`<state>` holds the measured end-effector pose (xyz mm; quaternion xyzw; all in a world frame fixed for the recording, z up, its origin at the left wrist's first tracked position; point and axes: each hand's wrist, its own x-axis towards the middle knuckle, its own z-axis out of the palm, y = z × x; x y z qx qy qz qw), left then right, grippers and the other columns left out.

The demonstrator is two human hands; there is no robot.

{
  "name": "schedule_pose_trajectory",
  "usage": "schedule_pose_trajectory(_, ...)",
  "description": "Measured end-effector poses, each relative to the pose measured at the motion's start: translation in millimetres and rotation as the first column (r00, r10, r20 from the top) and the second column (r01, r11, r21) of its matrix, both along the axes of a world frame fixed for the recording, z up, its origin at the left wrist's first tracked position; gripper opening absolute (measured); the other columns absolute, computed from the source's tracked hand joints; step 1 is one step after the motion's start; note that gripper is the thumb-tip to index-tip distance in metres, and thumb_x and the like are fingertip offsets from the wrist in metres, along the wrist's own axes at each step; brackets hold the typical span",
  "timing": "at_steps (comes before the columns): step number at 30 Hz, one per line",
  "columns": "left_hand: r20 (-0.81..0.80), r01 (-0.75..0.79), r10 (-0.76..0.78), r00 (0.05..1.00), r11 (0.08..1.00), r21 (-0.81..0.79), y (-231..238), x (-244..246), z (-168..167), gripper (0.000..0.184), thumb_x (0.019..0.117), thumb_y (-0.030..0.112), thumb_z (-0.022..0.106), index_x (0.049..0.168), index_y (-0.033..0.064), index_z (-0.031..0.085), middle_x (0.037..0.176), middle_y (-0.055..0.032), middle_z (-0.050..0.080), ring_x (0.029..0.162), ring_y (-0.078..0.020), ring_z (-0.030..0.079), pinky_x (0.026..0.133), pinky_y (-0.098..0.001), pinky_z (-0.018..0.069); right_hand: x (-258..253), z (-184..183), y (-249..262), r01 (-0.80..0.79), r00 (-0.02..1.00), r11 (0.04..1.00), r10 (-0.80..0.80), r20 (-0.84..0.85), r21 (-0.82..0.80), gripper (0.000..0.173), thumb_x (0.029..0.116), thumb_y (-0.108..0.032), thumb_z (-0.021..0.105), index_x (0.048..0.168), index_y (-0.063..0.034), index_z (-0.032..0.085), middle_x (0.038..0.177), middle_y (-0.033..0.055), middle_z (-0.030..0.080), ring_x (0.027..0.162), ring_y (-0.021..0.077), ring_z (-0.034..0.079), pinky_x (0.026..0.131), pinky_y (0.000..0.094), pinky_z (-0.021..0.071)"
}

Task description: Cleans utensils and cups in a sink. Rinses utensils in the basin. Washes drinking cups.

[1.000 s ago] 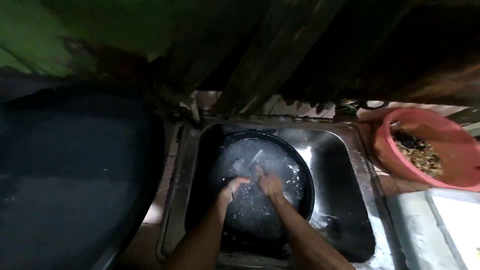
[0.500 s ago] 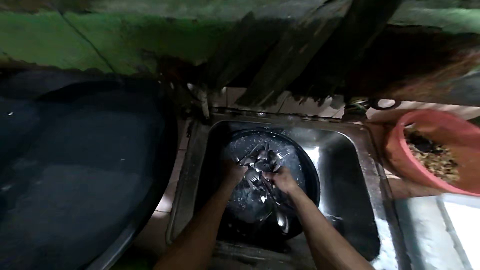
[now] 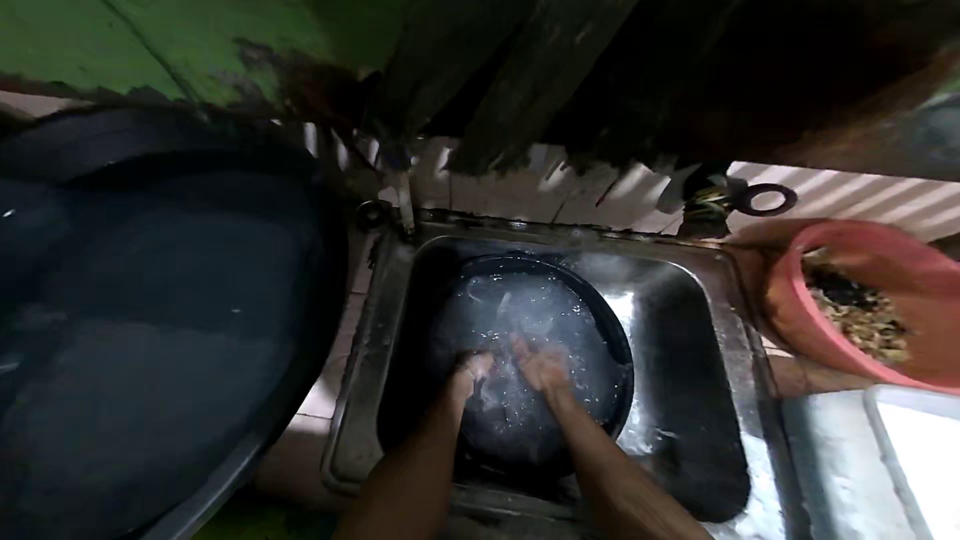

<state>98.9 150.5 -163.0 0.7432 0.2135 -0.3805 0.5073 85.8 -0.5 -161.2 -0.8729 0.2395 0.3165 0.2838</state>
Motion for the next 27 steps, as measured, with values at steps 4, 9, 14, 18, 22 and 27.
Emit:
schedule_pose_trajectory(4,0.099,0.032,-0.034,0.995,0.999,0.025,-6.4,-3.6,16.7,0.057,0.0919,0.013,0.074,0.142,-0.0001,0.051,0.127,-0.0258,0.063,0.111,-0.0371,0.063,0.094,-0.0549,0.0519,8.9,1.3,5.2,0.302,0.94,0.918,-0.331,0.078,0.256,0.081,0.0897,-0.074,0.06,0.124,-0.0006,0.067,0.122,0.0259,0.067,0.118,0.042,0.063,0.101,0.0652,0.0472)
schedule_pose_trajectory(9,0.145,0.02,-0.02,0.989,1.0,0.002,1.4,-4.7,66.4,0.057,0.0847,0.026,0.085,0.13,-0.0003,0.062,0.121,-0.0231,0.066,0.111,-0.0367,0.063,0.095,-0.0569,0.0513,6.8,38.5,-9.7,0.343,0.899,0.79,-0.433,0.067,0.508,0.054,0.0933,-0.039,0.076,0.13,-0.0014,0.062,0.119,0.0199,0.068,0.109,0.0311,0.066,0.097,0.0536,0.0528)
schedule_pose_trajectory(14,0.194,-0.019,0.015,0.981,1.0,0.014,12.9,6.2,39.4,0.047,0.0863,0.026,0.083,0.12,-0.0023,0.066,0.113,-0.0221,0.068,0.105,-0.0339,0.064,0.092,-0.055,0.0516,5.6,22.4,-38.3,0.171,0.947,0.902,-0.262,0.187,0.396,0.037,0.095,-0.026,0.076,0.123,-0.0037,0.068,0.112,0.0176,0.071,0.1,0.0295,0.068,0.091,0.0527,0.055)
schedule_pose_trajectory(18,0.078,-0.112,0.113,0.991,0.994,-0.016,17.2,3.9,21.5,0.05,0.0913,0.029,0.077,0.128,-0.0009,0.062,0.124,-0.0248,0.064,0.115,-0.0382,0.06,0.095,-0.0593,0.0488,-12.9,-3.1,-59.4,0.067,0.979,0.99,-0.09,0.184,0.127,0.057,0.0984,-0.05,0.066,0.126,-0.0001,0.066,0.12,0.0243,0.068,0.116,0.0396,0.065,0.104,0.0607,0.049)
schedule_pose_trajectory(22,-0.073,-0.237,0.228,0.971,0.958,-0.164,2.3,-2.9,-4.0,0.057,0.0897,0.026,0.079,0.139,0.0052,0.058,0.135,-0.0199,0.061,0.119,-0.0328,0.058,0.096,-0.0534,0.0491,-21.1,-18.3,-33.2,-0.134,0.989,0.991,0.133,-0.059,-0.002,0.053,0.1123,-0.034,0.038,0.147,0.0035,0.051,0.152,0.0284,0.048,0.145,0.0436,0.041,0.121,0.0582,0.029)
schedule_pose_trajectory(27,-0.011,-0.202,0.202,0.979,0.969,-0.144,-23.3,-12.2,2.0,0.044,0.0975,0.018,0.07,0.133,-0.0039,0.059,0.128,-0.0249,0.063,0.115,-0.0342,0.06,0.098,-0.0508,0.0498,-1.5,-15.2,-9.9,0.15,0.972,0.989,-0.149,0.18,0.004,0.065,0.1043,-0.058,0.047,0.132,-0.0017,0.065,0.132,0.0275,0.063,0.128,0.0442,0.058,0.108,0.0636,0.0441)
